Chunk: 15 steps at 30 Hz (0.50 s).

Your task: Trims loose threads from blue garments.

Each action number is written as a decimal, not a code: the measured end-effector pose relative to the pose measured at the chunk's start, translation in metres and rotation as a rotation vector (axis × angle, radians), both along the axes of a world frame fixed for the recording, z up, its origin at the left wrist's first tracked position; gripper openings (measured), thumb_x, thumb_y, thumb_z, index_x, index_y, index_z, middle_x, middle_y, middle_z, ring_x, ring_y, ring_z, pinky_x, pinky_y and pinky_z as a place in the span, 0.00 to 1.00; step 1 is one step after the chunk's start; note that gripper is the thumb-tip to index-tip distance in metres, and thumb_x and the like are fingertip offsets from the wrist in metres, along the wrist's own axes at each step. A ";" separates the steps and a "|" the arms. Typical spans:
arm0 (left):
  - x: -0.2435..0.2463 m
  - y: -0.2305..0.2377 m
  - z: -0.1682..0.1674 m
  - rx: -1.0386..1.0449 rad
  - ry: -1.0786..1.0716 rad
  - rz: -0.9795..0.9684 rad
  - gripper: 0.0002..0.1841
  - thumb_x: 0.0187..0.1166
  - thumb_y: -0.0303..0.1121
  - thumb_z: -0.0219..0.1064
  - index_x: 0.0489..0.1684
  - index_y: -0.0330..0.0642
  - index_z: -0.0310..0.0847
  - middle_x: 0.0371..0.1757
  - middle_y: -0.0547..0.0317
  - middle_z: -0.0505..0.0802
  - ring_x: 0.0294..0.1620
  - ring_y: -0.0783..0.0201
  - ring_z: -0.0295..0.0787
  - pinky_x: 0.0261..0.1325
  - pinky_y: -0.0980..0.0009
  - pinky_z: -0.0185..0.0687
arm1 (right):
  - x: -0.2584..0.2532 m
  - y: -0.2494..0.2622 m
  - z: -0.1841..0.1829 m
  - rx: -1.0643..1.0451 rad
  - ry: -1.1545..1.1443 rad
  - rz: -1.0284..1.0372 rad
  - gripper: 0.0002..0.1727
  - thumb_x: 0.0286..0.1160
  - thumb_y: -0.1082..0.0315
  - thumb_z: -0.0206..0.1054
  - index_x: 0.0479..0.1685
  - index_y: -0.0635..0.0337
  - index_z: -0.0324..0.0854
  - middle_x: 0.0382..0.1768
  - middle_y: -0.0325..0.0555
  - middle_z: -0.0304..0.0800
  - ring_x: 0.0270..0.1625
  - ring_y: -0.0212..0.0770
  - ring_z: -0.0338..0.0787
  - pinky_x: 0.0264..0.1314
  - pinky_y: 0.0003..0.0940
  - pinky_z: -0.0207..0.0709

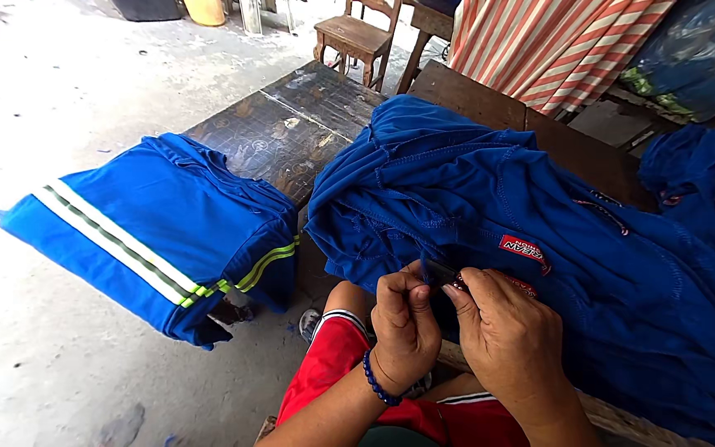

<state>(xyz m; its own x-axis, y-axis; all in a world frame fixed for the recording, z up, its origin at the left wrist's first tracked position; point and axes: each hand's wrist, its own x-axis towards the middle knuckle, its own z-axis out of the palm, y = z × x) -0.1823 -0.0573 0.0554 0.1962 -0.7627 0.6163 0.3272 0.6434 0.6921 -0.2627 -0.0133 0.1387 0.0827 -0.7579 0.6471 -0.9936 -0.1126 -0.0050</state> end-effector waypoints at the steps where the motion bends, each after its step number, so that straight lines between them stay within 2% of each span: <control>1: -0.001 0.000 0.000 0.006 0.024 -0.023 0.07 0.93 0.33 0.51 0.44 0.42 0.71 0.43 0.63 0.88 0.51 0.76 0.91 0.56 0.71 0.91 | -0.001 0.000 0.000 0.006 -0.021 -0.003 0.19 0.86 0.62 0.57 0.35 0.64 0.89 0.25 0.49 0.88 0.29 0.44 0.89 0.26 0.34 0.74; 3: -0.002 0.003 0.003 0.066 0.170 -0.162 0.07 0.94 0.34 0.51 0.47 0.47 0.72 0.46 0.67 0.89 0.52 0.71 0.93 0.58 0.64 0.94 | -0.007 -0.001 -0.002 0.030 -0.128 0.000 0.18 0.86 0.62 0.57 0.37 0.64 0.89 0.28 0.49 0.90 0.31 0.40 0.90 0.30 0.32 0.77; 5: 0.001 0.005 0.009 0.156 0.403 -0.380 0.04 0.93 0.38 0.53 0.51 0.53 0.72 0.50 0.65 0.94 0.52 0.64 0.96 0.59 0.59 0.94 | -0.019 -0.002 -0.006 0.061 -0.329 0.053 0.18 0.88 0.60 0.57 0.40 0.65 0.86 0.30 0.43 0.88 0.33 0.28 0.84 0.37 0.21 0.75; 6: 0.004 0.005 0.011 0.185 0.511 -0.482 0.03 0.91 0.36 0.56 0.54 0.55 0.72 0.50 0.61 0.95 0.52 0.61 0.96 0.59 0.59 0.93 | -0.024 -0.003 -0.007 0.073 -0.448 0.106 0.17 0.88 0.59 0.58 0.42 0.65 0.84 0.31 0.39 0.85 0.35 0.20 0.81 0.40 0.13 0.74; 8: 0.009 0.005 0.017 0.233 0.651 -0.607 0.11 0.85 0.24 0.55 0.57 0.50 0.74 0.49 0.54 0.96 0.50 0.58 0.97 0.58 0.59 0.93 | -0.033 -0.003 -0.009 0.068 -0.669 0.260 0.12 0.86 0.61 0.60 0.42 0.63 0.79 0.33 0.30 0.79 0.36 0.11 0.76 0.39 0.06 0.70; 9: 0.011 0.004 0.021 0.260 0.685 -0.627 0.14 0.82 0.19 0.53 0.57 0.45 0.78 0.47 0.52 0.96 0.49 0.59 0.97 0.57 0.60 0.93 | -0.037 -0.002 -0.010 0.061 -0.742 0.325 0.11 0.84 0.61 0.63 0.41 0.60 0.77 0.35 0.28 0.77 0.37 0.12 0.75 0.39 0.06 0.69; 11: 0.013 0.002 0.029 0.316 0.696 -0.595 0.16 0.78 0.13 0.56 0.57 0.35 0.83 0.44 0.50 0.96 0.45 0.60 0.98 0.53 0.62 0.95 | -0.040 0.000 -0.013 0.008 -0.776 0.377 0.10 0.75 0.62 0.72 0.40 0.57 0.77 0.40 0.29 0.76 0.37 0.12 0.73 0.37 0.05 0.67; 13: 0.013 -0.003 0.033 0.343 0.612 -0.491 0.16 0.75 0.12 0.64 0.57 0.34 0.87 0.43 0.51 0.97 0.43 0.63 0.97 0.50 0.65 0.96 | -0.039 0.002 -0.015 -0.081 -0.683 0.333 0.15 0.63 0.67 0.80 0.42 0.61 0.80 0.42 0.35 0.77 0.36 0.13 0.74 0.36 0.02 0.69; 15: 0.013 -0.011 0.035 0.328 0.517 -0.380 0.15 0.71 0.13 0.69 0.52 0.36 0.90 0.41 0.53 0.97 0.40 0.64 0.98 0.46 0.67 0.96 | -0.035 0.004 -0.014 -0.131 -0.499 0.226 0.20 0.56 0.70 0.82 0.48 0.68 0.85 0.43 0.46 0.77 0.39 0.20 0.77 0.41 0.05 0.70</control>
<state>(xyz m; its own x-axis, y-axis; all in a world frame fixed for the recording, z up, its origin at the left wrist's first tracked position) -0.1695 -0.0678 0.0907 0.0851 -0.9662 0.2434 0.8251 0.2053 0.5264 -0.2977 -0.0098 0.1244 -0.1069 -0.6675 0.7369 -0.8254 -0.3537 -0.4401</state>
